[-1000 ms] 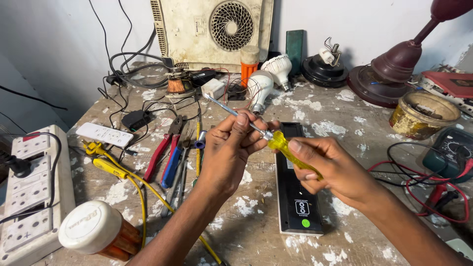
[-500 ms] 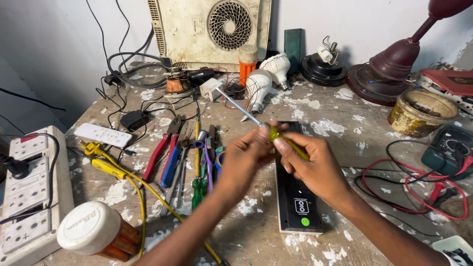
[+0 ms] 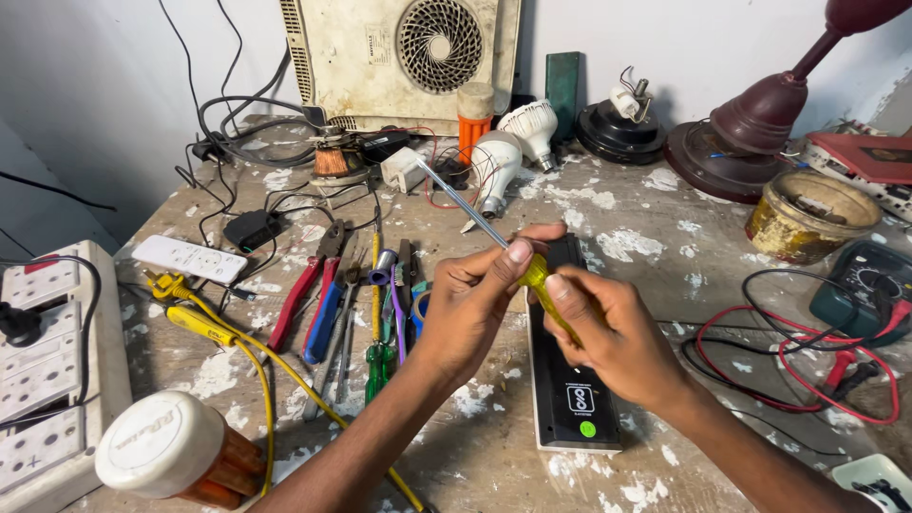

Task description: The person unscrews screws from the back of a black electronic device on a cluttered workbench using a yellow-handled screwdriver, repositioning the device between screws. Earlier they handle a bowl of small parts, a toothbrush, and assorted hand tools while sorting items on the bench.

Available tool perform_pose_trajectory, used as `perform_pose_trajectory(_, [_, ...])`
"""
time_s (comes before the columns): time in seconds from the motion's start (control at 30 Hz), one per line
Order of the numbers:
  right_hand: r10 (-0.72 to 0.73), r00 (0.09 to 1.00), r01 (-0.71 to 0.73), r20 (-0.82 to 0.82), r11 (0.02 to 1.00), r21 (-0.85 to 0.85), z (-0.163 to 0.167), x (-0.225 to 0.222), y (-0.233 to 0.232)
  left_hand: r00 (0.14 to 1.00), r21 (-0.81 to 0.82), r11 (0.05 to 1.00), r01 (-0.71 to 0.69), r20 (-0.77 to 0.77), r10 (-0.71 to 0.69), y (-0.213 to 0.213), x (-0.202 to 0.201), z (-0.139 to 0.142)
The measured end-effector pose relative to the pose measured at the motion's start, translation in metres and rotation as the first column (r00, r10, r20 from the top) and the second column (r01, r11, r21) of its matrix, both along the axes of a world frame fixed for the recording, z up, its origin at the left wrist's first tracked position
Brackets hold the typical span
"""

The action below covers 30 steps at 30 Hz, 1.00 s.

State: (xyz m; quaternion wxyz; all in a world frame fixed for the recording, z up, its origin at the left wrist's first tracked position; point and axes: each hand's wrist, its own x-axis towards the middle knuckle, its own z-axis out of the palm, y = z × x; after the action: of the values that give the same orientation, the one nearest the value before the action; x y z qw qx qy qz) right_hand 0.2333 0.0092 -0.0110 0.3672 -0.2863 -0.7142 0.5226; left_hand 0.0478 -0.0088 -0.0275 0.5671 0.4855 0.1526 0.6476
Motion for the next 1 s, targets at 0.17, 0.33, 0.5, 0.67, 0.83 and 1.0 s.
perform_pose_trajectory(0.17, [0.105, 0.992, -0.122, -0.07, 0.932, -0.34, 0.002, 0.005, 0.009, 0.999, -0.035, 0.999, -0.018, -0.028, 0.017, -0.002, -0.002, -0.005])
perform_pose_trajectory(0.33, [0.267, 0.96, -0.269, -0.079, 0.963, -0.025, 0.039, 0.035, 0.028, 0.998, -0.099, 0.993, -0.062, 0.02, 0.065, -0.003, 0.004, -0.009])
perform_pose_trajectory(0.5, [0.162, 0.947, -0.153, -0.277, 0.987, 0.053, 0.047, 0.045, 0.02, 0.984, -0.157, 0.986, 0.058, 0.175, -0.03, -0.007, 0.019, -0.004])
perform_pose_trajectory(0.67, [-0.045, 0.995, 0.068, -0.088, 0.959, 0.275, 0.017, 0.023, 0.017, 0.991, -0.225, 0.967, 0.117, 0.085, -0.1, -0.011, 0.044, -0.005])
perform_pose_trajectory(0.83, [-0.125, 0.874, 0.117, -0.47, 0.992, -0.046, 0.009, 0.032, 0.043, 0.836, 0.051, 0.997, -0.057, -0.544, 0.076, -0.01, 0.032, -0.008])
perform_pose_trajectory(1.0, [-0.347, 0.747, 0.066, -0.567, 0.888, -0.456, -0.004, 0.046, 0.068, 0.107, 0.392, 0.917, -0.074, -0.911, 0.398, -0.018, 0.01, -0.006])
